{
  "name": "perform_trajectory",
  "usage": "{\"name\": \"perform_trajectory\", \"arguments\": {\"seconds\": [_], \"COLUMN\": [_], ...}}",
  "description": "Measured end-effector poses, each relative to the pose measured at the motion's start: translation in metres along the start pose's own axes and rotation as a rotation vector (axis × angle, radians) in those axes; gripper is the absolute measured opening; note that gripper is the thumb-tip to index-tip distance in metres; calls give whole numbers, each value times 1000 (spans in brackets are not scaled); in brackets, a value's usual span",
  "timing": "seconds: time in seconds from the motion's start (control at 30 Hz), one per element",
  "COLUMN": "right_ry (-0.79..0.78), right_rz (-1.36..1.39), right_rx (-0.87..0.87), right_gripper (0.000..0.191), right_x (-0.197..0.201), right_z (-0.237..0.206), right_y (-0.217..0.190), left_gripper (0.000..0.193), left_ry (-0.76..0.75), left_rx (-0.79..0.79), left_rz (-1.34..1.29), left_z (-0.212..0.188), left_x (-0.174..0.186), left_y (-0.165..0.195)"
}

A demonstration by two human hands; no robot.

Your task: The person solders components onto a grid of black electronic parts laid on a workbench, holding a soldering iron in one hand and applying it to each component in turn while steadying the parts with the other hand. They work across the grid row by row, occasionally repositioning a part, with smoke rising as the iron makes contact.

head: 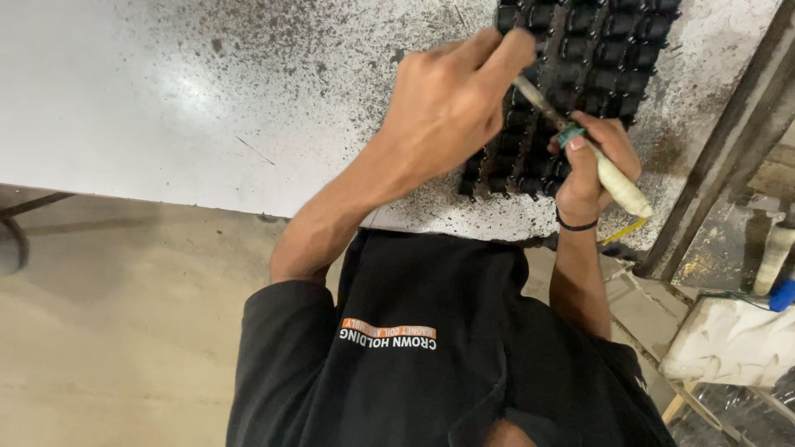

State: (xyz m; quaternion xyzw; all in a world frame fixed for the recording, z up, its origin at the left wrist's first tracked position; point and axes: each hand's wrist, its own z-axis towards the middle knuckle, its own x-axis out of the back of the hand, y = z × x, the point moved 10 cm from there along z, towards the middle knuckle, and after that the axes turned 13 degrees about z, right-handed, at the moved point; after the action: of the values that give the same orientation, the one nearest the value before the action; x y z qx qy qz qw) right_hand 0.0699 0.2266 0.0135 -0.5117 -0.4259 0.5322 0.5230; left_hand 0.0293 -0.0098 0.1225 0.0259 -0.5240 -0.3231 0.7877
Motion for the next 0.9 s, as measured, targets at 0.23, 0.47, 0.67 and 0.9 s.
{"name": "perform_trajectory", "arguments": {"seconds": [0.23, 0.47, 0.67, 0.9], "right_ry": [1, -47, 46, 87], "right_rz": [99, 17, 175, 226], "right_rx": [68, 61, 93, 59], "right_gripper": [30, 30, 28, 26], "right_x": [-7, -9, 4, -5], "right_z": [-4, -5, 13, 15], "right_y": [-4, -4, 2, 19], "left_gripper": [36, 24, 25, 22], "left_ry": [317, -11, 113, -72], "left_rx": [-13, 221, 132, 162], "left_rz": [74, 16, 38, 48], "left_z": [29, -23, -11, -10], "left_x": [40, -66, -65, -108], "left_y": [-4, -44, -51, -59]}}
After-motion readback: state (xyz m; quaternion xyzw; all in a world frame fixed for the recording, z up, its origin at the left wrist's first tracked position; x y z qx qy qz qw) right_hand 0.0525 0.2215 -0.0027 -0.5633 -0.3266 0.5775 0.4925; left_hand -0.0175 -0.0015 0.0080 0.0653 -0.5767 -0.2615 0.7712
